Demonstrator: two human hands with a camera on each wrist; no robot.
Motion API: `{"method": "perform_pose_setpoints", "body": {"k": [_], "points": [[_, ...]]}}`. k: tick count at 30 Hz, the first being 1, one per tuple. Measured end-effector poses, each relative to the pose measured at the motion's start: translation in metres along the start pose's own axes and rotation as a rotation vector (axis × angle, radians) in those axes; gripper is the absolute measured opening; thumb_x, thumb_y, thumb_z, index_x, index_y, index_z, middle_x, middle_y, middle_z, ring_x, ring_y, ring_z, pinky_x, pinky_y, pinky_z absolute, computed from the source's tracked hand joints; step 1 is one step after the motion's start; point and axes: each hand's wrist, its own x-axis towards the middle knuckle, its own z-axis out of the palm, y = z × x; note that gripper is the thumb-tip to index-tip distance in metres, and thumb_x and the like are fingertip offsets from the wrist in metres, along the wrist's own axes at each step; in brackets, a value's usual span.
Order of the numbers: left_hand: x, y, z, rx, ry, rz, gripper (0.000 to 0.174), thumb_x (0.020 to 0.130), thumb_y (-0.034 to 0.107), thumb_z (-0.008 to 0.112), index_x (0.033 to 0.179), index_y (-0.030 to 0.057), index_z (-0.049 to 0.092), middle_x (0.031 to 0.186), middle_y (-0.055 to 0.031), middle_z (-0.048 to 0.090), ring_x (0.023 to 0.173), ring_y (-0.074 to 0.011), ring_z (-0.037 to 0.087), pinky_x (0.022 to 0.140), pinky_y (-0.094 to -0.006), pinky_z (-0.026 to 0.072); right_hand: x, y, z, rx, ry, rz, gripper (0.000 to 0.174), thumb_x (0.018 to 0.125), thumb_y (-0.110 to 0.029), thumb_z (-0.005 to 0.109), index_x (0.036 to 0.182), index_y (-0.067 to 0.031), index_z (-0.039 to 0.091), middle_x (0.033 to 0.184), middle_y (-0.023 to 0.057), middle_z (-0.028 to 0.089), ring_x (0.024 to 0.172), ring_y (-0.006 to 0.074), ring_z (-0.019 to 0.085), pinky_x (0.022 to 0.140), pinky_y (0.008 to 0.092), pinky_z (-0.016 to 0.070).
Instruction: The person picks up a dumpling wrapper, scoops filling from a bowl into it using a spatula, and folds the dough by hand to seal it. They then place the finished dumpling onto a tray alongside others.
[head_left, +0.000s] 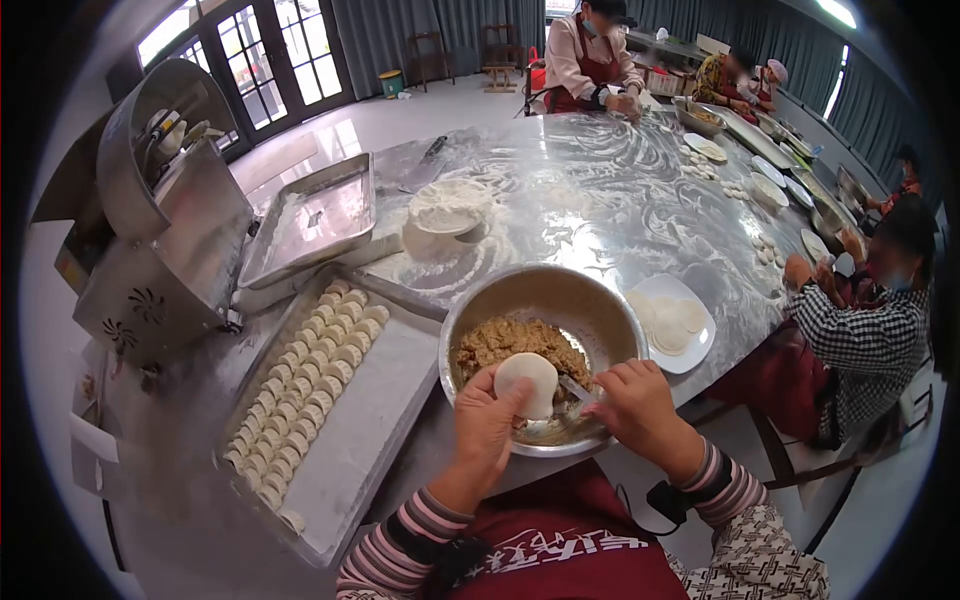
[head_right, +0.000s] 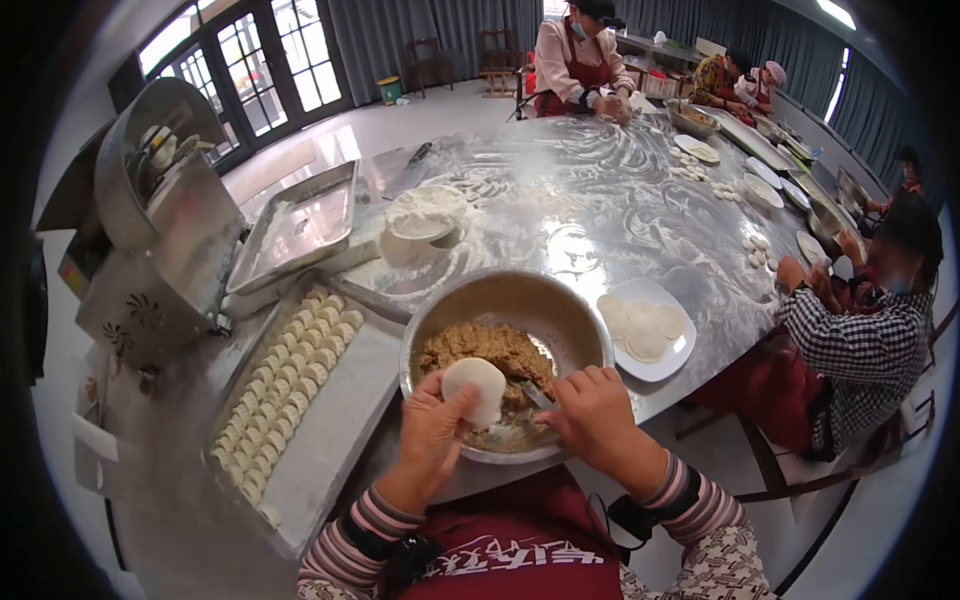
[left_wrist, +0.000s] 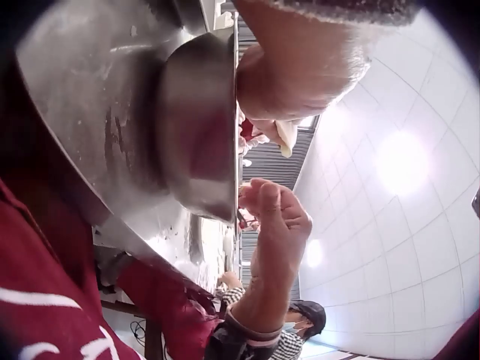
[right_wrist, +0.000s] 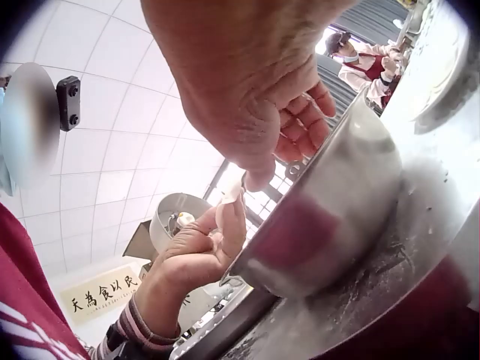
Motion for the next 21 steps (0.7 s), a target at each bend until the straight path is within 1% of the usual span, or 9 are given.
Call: {"method": "perform_pose_setpoints", "body": {"k": [2, 4, 5, 10, 12, 14, 16, 19, 21], "points": [[-0.003, 0.012, -0.003, 0.169, 0.005, 0.162, 0.016, 0.085, -0.001, 0.065, 0.101, 0.0009, 0.063, 0.094, -0.0104, 0.069, 0.081, -0.0190, 0.068, 0.071, -0.0292, 0.0558, 0.000, 0.000, 0.000, -0.099, -0.149, 0.033, 0.033, 0.067, -0.024, 0.079, 0.092, -0.0075, 0.065, 0.084, 0.0075, 0.064, 0.079, 0.0272, 0.060, 0.076, 0.0387, 0.0431], [-0.004, 0.033, -0.009, 0.985, -0.094, 1.023, 0.019, 0.083, -0.005, 0.065, 0.101, -0.0003, 0.063, 0.096, -0.0128, 0.069, 0.084, -0.0217, 0.068, 0.072, -0.0305, 0.0553, 0.002, 0.003, 0.004, -0.097, -0.256, -0.008, 0.029, 0.070, -0.027, 0.076, 0.090, -0.0086, 0.065, 0.079, 0.0067, 0.063, 0.078, 0.0269, 0.059, 0.076, 0.0382, 0.0412], [-0.009, 0.046, -0.007, 1.132, -0.094, 1.138, 0.022, 0.081, -0.008, 0.064, 0.101, -0.0008, 0.061, 0.095, -0.0142, 0.069, 0.085, -0.0235, 0.068, 0.072, -0.0305, 0.0545, 0.004, 0.003, 0.004, -0.093, -0.260, -0.011, 0.029, 0.070, -0.027, 0.076, 0.090, -0.0086, 0.065, 0.079, 0.0067, 0.063, 0.078, 0.0269, 0.059, 0.076, 0.0382, 0.0412], [-0.020, 0.043, -0.027, 1.052, 0.079, 0.971, 0.016, 0.085, -0.004, 0.062, 0.100, -0.0008, 0.059, 0.094, -0.0131, 0.069, 0.083, -0.0203, 0.067, 0.072, -0.0284, 0.0541, 0.014, -0.004, 0.003, -0.319, -0.353, -0.058, 0.019, 0.071, -0.018, 0.073, 0.078, -0.0057, 0.061, 0.075, 0.0079, 0.063, 0.072, 0.0269, 0.060, 0.070, 0.0390, 0.0427], [-0.028, 0.041, -0.036, 0.758, 0.243, 0.446, 0.010, 0.091, 0.004, 0.058, 0.099, -0.0016, 0.059, 0.090, -0.0108, 0.068, 0.080, -0.0224, 0.068, 0.074, -0.0323, 0.0540, 0.016, 0.000, 0.002, -0.251, -0.271, -0.043, 0.017, 0.072, -0.016, 0.072, 0.078, -0.0055, 0.060, 0.075, 0.0081, 0.062, 0.070, 0.0275, 0.060, 0.068, 0.0390, 0.0433], [-0.033, 0.039, -0.043, 0.612, 0.212, 0.350, 0.016, 0.094, 0.011, 0.059, 0.103, -0.0013, 0.058, 0.093, -0.0086, 0.066, 0.082, -0.0181, 0.067, 0.074, -0.0311, 0.0545, 0.018, 0.001, 0.004, -0.187, -0.194, -0.024, 0.015, 0.072, -0.013, 0.072, 0.077, -0.0053, 0.060, 0.075, 0.0083, 0.062, 0.068, 0.0281, 0.059, 0.066, 0.0390, 0.0440], [-0.039, 0.042, -0.044, -0.110, 0.095, 0.043, 0.027, 0.093, 0.015, 0.062, 0.113, -0.0026, 0.055, 0.103, -0.0133, 0.066, 0.089, -0.0187, 0.066, 0.074, -0.0278, 0.0550, 0.022, 0.001, 0.011, 0.177, 0.058, 0.007, 0.009, 0.075, -0.008, 0.070, 0.080, -0.0054, 0.063, 0.078, 0.0090, 0.063, 0.069, 0.0286, 0.061, 0.063, 0.0376, 0.0458], [-0.043, 0.040, -0.050, -0.304, 0.050, -0.073, 0.033, 0.090, 0.015, 0.065, 0.116, -0.0018, 0.053, 0.106, -0.0131, 0.064, 0.093, -0.0196, 0.065, 0.079, -0.0299, 0.0550, 0.029, 0.007, 0.029, 0.474, 0.037, -0.006, 0.007, 0.076, -0.004, 0.070, 0.082, -0.0068, 0.067, 0.080, 0.0090, 0.065, 0.069, 0.0291, 0.062, 0.061, 0.0362, 0.0474], [-0.051, 0.040, -0.056, -0.289, 0.032, -0.059, 0.033, 0.088, 0.013, 0.067, 0.114, -0.0012, 0.053, 0.104, -0.0124, 0.064, 0.092, -0.0196, 0.065, 0.081, -0.0304, 0.0549, 0.032, 0.004, 0.021, 0.345, 0.106, -0.089, 0.008, 0.076, -0.005, 0.071, 0.084, -0.0056, 0.068, 0.080, 0.0097, 0.065, 0.070, 0.0287, 0.063, 0.060, 0.0359, 0.0484]]}}
